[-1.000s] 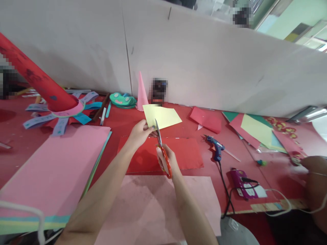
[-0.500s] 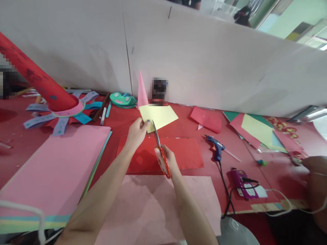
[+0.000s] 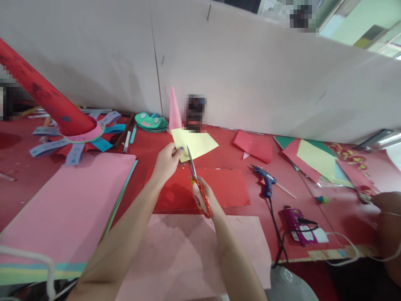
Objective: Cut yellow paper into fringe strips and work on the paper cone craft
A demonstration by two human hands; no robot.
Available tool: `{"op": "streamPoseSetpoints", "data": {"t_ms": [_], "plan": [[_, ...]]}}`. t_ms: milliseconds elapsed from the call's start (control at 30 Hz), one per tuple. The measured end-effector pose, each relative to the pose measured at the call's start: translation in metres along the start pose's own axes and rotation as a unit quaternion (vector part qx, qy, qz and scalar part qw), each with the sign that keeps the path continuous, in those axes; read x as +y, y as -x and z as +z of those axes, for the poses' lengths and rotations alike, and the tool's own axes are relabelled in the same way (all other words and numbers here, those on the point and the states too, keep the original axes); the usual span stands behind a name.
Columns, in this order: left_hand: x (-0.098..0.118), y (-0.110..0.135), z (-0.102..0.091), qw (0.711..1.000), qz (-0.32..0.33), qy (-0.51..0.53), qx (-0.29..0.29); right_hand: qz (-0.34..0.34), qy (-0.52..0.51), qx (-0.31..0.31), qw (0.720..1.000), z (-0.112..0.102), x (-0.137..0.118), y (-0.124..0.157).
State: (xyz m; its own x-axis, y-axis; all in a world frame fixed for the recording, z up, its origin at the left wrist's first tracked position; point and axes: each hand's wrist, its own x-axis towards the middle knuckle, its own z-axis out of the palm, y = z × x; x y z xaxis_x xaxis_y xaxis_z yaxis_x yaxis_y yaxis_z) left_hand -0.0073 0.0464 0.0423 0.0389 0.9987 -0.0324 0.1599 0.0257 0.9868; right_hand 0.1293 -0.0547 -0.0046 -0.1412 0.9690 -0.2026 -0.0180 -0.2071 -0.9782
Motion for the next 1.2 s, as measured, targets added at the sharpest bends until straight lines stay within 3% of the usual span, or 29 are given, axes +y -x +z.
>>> {"op": "streamPoseSetpoints", "data": {"t_ms": [233, 500, 733, 1200], "plan": [[-0.0005, -0.0003, 0.0029, 1.000, 0.006, 0.009, -0.016, -0.018, -0.012, -0.035, 0.999, -0.0062, 0.0062, -0.0004], [-0.0020, -0.0011, 0.0024, 1.000, 0.002, 0.011, -0.025, -0.005, -0.031, 0.002, 0.999, -0.0017, -0.0007, -0.0013], [-0.0041, -0.0009, 0.0029, 1.000, -0.006, 0.017, -0.025, 0.008, -0.099, -0.018, 0.995, 0.0022, -0.0025, -0.0004], [-0.0015, -0.0015, 0.0008, 1.000, -0.004, 0.003, -0.030, 0.009, -0.089, -0.021, 0.996, 0.0024, -0.0006, -0.0003]]}}
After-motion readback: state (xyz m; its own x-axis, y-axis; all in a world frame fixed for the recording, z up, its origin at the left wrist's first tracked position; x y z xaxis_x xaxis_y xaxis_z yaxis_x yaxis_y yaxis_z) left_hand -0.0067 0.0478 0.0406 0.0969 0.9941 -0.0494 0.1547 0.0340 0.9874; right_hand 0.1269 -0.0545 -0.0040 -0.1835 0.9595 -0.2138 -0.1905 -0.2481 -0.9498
